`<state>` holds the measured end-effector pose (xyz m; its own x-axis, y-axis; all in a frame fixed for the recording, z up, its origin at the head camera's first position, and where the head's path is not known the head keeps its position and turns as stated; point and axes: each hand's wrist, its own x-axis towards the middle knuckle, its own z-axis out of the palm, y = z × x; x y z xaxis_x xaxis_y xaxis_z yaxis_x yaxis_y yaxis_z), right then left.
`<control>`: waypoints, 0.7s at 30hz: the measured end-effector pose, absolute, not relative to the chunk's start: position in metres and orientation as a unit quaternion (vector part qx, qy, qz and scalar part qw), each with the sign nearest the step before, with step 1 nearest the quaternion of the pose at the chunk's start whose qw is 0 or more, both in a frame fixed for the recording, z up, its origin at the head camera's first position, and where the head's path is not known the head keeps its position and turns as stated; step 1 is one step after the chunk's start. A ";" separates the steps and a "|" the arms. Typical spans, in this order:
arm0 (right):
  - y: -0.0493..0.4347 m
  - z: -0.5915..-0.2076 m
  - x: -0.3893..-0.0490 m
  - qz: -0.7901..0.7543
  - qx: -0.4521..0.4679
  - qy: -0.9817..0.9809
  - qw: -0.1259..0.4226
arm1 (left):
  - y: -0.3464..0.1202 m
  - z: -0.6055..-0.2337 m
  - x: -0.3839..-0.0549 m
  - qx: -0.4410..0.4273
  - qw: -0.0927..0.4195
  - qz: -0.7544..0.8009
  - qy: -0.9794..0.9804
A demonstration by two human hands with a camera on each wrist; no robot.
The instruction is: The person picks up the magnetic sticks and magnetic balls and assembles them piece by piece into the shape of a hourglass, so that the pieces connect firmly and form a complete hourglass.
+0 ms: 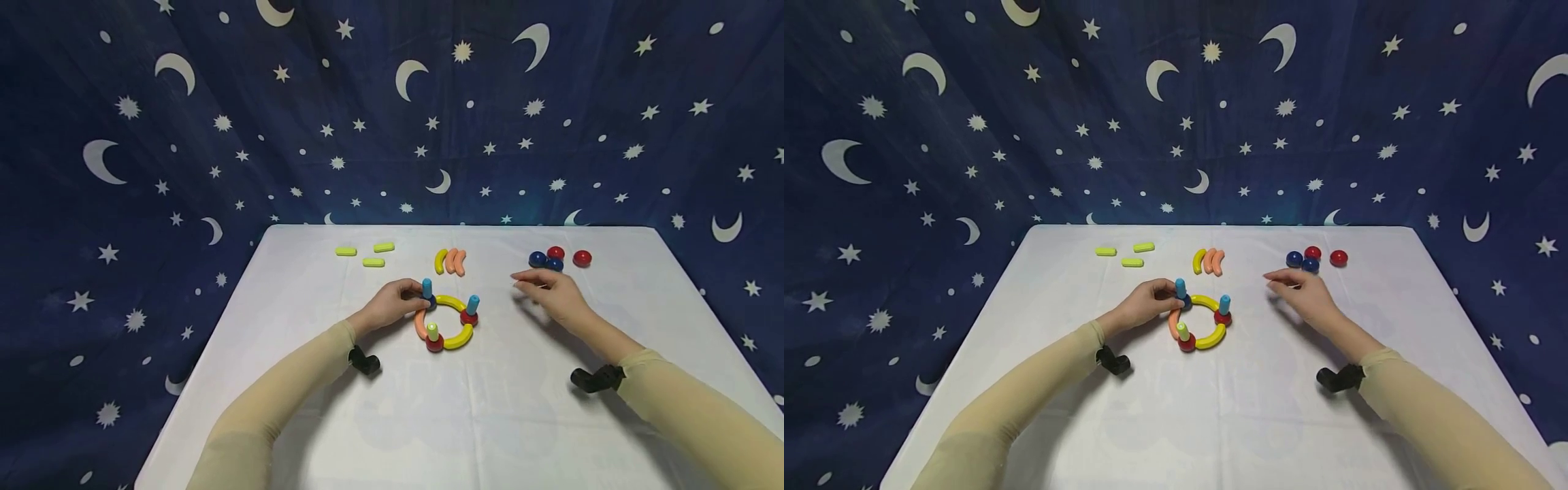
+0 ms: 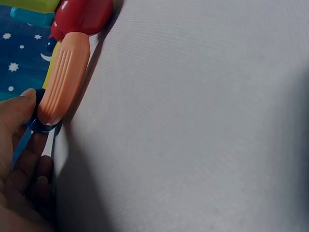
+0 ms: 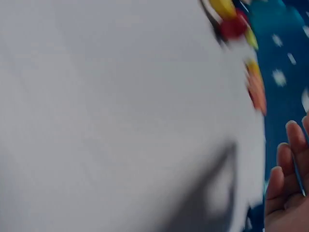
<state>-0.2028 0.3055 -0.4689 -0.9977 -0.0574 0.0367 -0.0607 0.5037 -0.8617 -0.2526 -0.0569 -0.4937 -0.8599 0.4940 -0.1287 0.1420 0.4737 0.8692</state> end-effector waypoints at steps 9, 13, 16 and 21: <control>0.389 -0.465 -0.227 0.446 -0.094 -0.882 0.122 | -0.057 -0.496 -0.254 0.197 0.180 0.480 0.836; 0.412 -0.477 -0.233 0.414 -0.136 -0.898 0.054 | -0.056 -0.497 -0.254 0.203 0.184 0.482 0.832; 0.420 -0.484 -0.238 0.415 -0.150 -0.897 0.015 | -0.056 -0.497 -0.254 0.201 0.184 0.482 0.833; 0.423 -0.492 -0.247 0.418 -0.148 -0.896 0.007 | -0.057 -0.497 -0.254 0.195 0.181 0.481 0.835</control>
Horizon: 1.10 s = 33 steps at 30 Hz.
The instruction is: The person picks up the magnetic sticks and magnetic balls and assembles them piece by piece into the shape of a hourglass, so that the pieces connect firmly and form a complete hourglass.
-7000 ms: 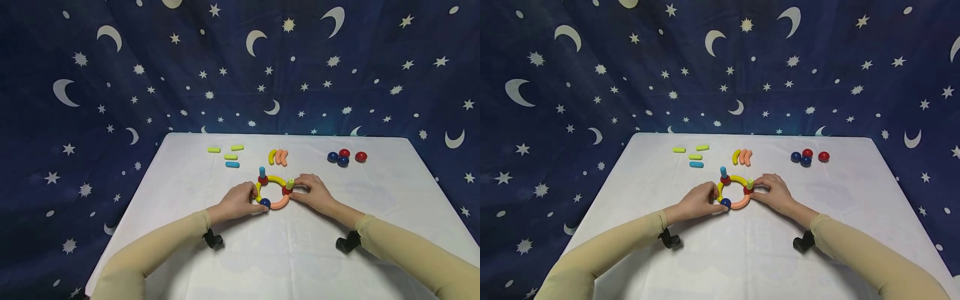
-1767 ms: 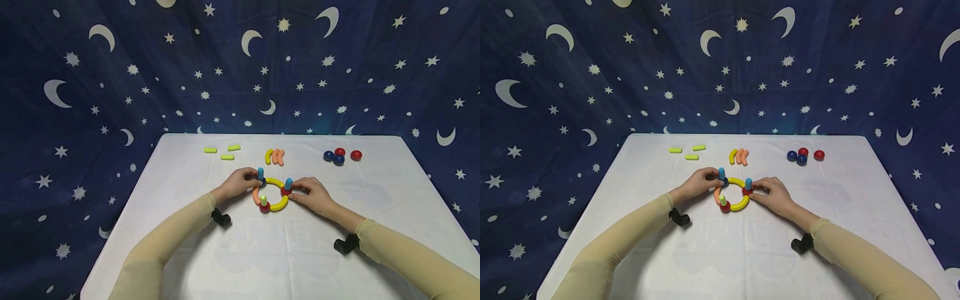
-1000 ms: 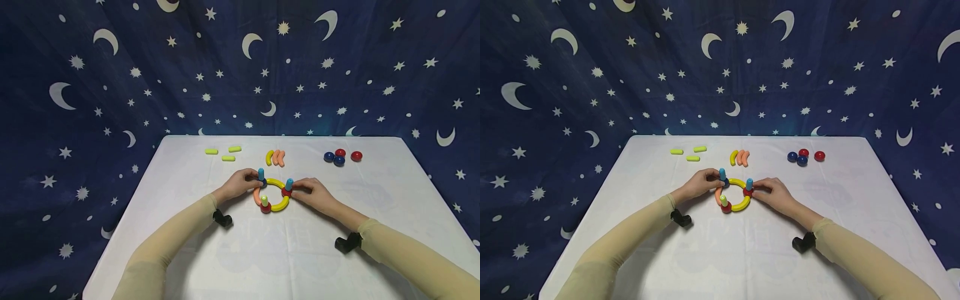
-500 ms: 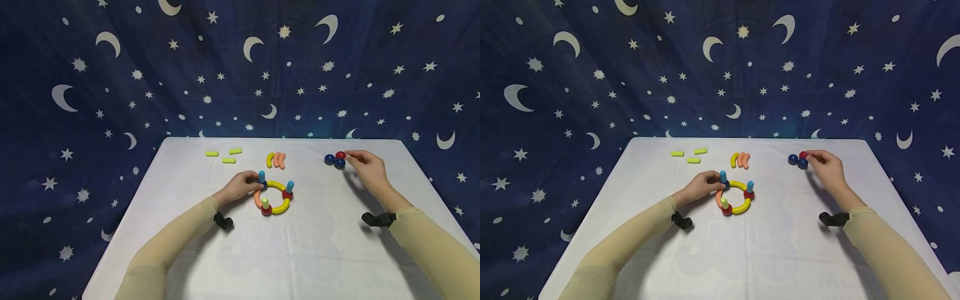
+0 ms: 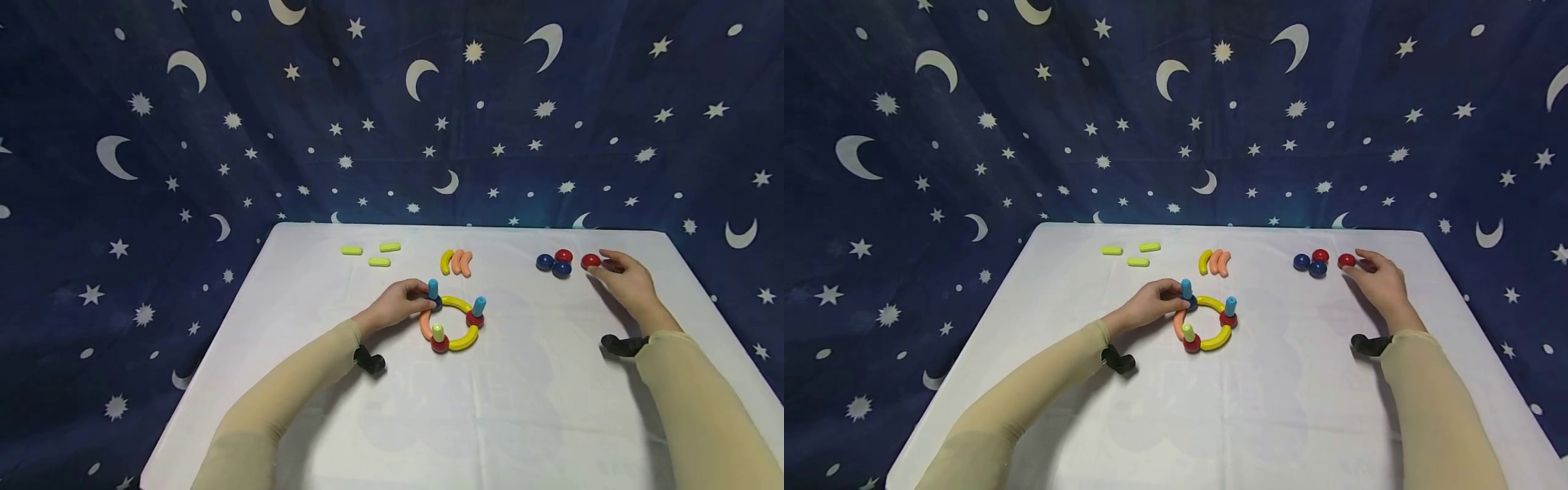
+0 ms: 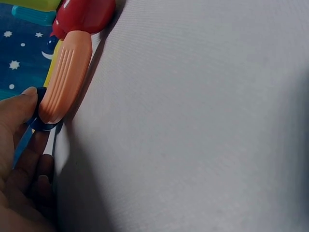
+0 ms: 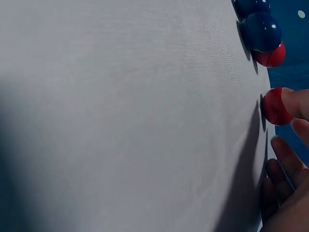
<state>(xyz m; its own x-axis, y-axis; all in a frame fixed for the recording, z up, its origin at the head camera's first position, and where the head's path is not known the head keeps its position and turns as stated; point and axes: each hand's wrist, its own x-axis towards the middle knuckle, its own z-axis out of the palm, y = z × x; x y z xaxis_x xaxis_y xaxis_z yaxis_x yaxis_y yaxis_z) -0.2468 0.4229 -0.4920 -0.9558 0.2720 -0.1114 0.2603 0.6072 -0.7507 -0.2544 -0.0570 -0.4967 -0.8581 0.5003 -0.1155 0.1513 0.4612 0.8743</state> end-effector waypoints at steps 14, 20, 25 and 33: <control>0.423 -0.494 -0.252 0.415 -0.156 -0.897 0.007 | -0.057 -0.494 -0.254 0.190 0.188 0.484 0.834; 0.421 -0.494 -0.251 0.393 -0.161 -0.905 0.018 | -0.058 -0.492 -0.254 0.188 0.195 0.497 0.824; 0.419 -0.489 -0.248 0.396 -0.192 -0.897 0.049 | -0.060 -0.491 -0.255 0.194 0.190 0.512 0.815; 0.393 -0.454 -0.250 0.436 -0.153 -0.876 0.142 | -0.065 -0.487 -0.256 0.186 0.172 0.528 0.811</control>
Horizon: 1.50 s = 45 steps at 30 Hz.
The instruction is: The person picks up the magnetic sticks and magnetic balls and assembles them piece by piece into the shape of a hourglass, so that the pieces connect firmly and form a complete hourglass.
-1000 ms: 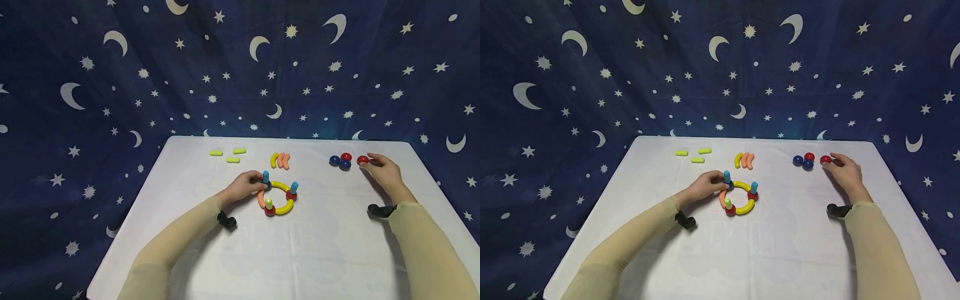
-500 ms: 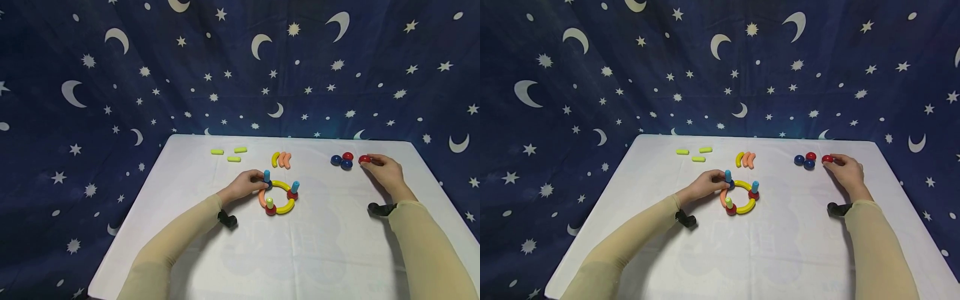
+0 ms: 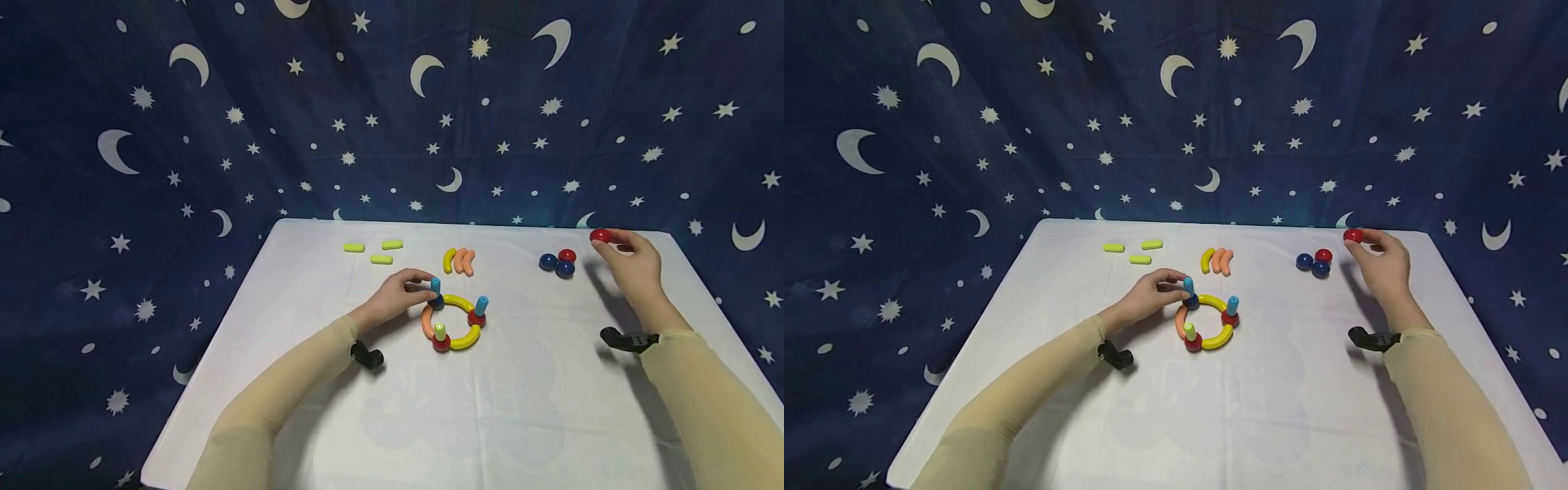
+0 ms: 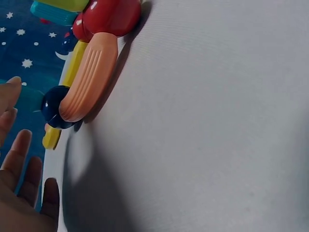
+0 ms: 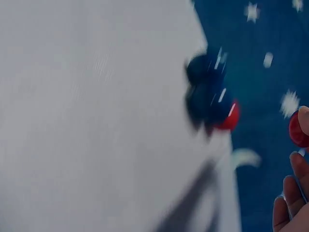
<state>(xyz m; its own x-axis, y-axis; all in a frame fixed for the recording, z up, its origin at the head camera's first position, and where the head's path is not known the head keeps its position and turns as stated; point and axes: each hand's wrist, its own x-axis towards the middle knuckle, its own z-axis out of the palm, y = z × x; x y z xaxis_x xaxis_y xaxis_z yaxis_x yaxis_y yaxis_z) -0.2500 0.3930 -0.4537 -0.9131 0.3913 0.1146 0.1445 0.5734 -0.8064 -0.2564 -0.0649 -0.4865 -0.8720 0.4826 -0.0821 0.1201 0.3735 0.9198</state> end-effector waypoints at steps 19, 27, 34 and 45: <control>0.216 -0.418 -0.258 0.457 0.184 -0.866 -0.082 | -0.056 -0.486 -0.256 0.178 0.162 0.568 0.787; 0.190 -0.428 -0.261 0.461 0.191 -0.857 -0.128 | -0.054 -0.488 -0.256 0.176 0.160 0.571 0.786; 0.184 -0.431 -0.262 0.468 0.195 -0.851 -0.137 | -0.053 -0.486 -0.254 0.176 0.160 0.574 0.784; 0.187 -0.435 -0.259 0.479 0.201 -0.844 -0.137 | -0.055 -0.487 -0.253 0.174 0.163 0.579 0.780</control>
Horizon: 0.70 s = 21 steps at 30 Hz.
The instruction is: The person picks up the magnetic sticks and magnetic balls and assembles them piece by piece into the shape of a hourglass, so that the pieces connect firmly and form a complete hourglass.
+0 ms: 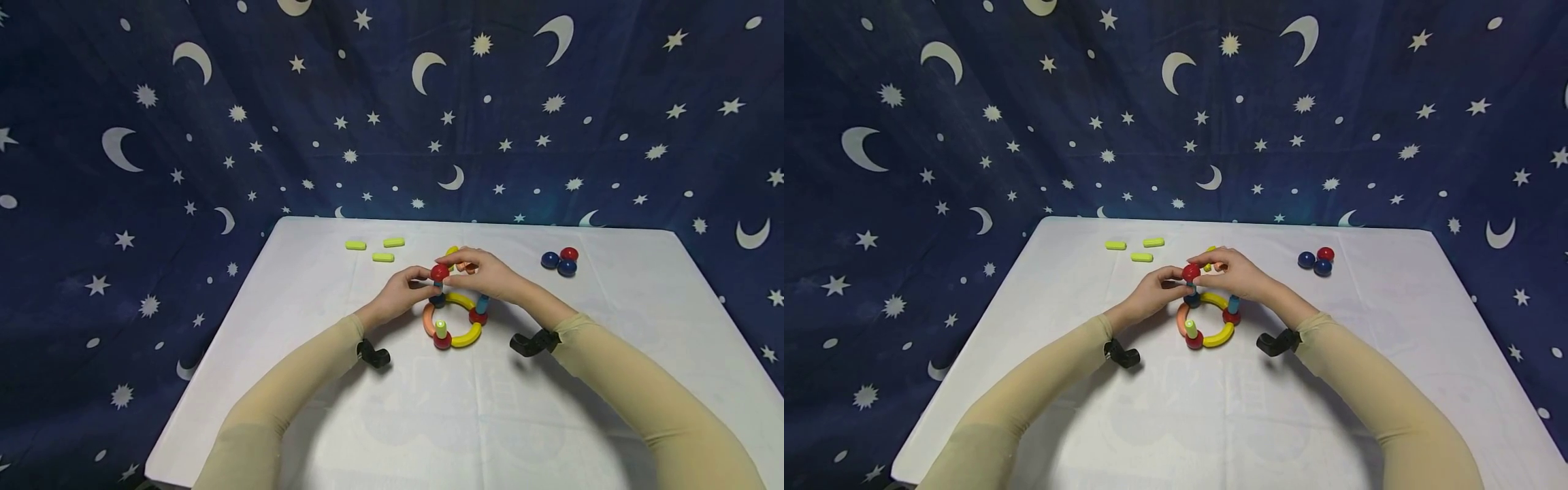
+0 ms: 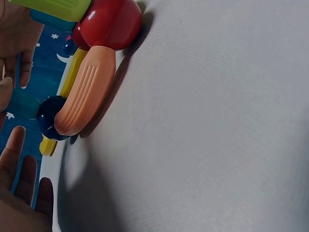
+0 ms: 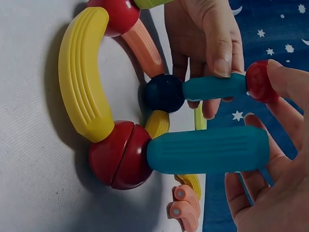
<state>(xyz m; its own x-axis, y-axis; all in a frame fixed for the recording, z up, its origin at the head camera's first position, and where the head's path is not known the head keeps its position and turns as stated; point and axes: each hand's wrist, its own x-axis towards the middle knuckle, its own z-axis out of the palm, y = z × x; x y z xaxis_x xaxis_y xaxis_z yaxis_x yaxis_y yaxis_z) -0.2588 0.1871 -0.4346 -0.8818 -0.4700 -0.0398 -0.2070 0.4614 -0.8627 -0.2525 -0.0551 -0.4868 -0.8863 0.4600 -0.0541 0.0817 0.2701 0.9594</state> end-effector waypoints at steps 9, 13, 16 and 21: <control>0.217 -0.440 -0.246 -0.521 -0.148 0.833 0.114 | -0.054 -0.488 -0.252 0.171 0.161 0.571 0.786; 0.237 -0.449 -0.231 -0.538 -0.130 0.826 0.110 | -0.054 -0.489 -0.252 0.172 0.164 0.571 0.786; 0.248 -0.458 -0.218 -0.530 -0.143 0.829 0.109 | -0.055 -0.489 -0.252 0.173 0.165 0.570 0.786; 0.252 -0.470 -0.205 -0.524 -0.144 0.830 0.130 | -0.057 -0.488 -0.254 0.176 0.163 0.569 0.787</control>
